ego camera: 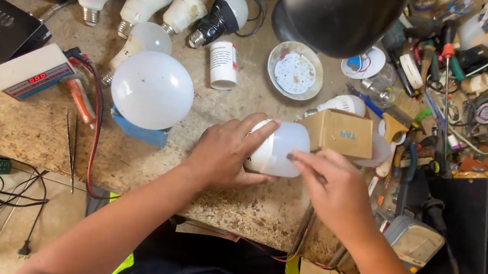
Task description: Organizing and inspecting various LED light bulbs on a workbench and marking one with a pen.
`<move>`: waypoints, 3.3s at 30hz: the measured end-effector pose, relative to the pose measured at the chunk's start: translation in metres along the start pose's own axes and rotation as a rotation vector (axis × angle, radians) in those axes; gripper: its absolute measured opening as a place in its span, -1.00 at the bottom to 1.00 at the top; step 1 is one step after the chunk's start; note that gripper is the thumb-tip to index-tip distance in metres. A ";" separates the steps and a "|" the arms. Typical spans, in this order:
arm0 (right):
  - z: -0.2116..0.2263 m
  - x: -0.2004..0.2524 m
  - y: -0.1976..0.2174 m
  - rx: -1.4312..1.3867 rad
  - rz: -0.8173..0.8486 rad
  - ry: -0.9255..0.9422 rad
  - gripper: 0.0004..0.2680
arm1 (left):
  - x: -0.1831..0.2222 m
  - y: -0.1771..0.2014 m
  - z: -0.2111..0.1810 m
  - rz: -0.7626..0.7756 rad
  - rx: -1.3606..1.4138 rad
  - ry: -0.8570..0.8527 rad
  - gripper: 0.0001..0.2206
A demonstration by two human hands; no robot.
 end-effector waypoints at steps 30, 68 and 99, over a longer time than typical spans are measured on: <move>0.060 -0.016 0.009 0.482 0.011 -0.013 -0.84 | 0.011 -0.022 -0.001 -0.242 -0.187 -0.067 -0.06; 0.058 -0.031 0.020 0.660 -0.107 0.319 -0.90 | -0.007 0.023 -0.021 0.118 0.248 -0.029 -0.11; 0.027 -0.031 0.011 0.501 -0.061 0.299 -0.88 | -0.006 0.031 -0.023 0.148 0.276 -0.081 -0.07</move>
Point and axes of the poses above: each hand's wrist, its own x-axis away from the middle knuckle, its own y-axis out of the back of the hand, z = x × y, the point moved 6 cm from there along -x, towards the middle knuckle, and after that the axes turned 14 degrees about x, right-handed, at the moved point
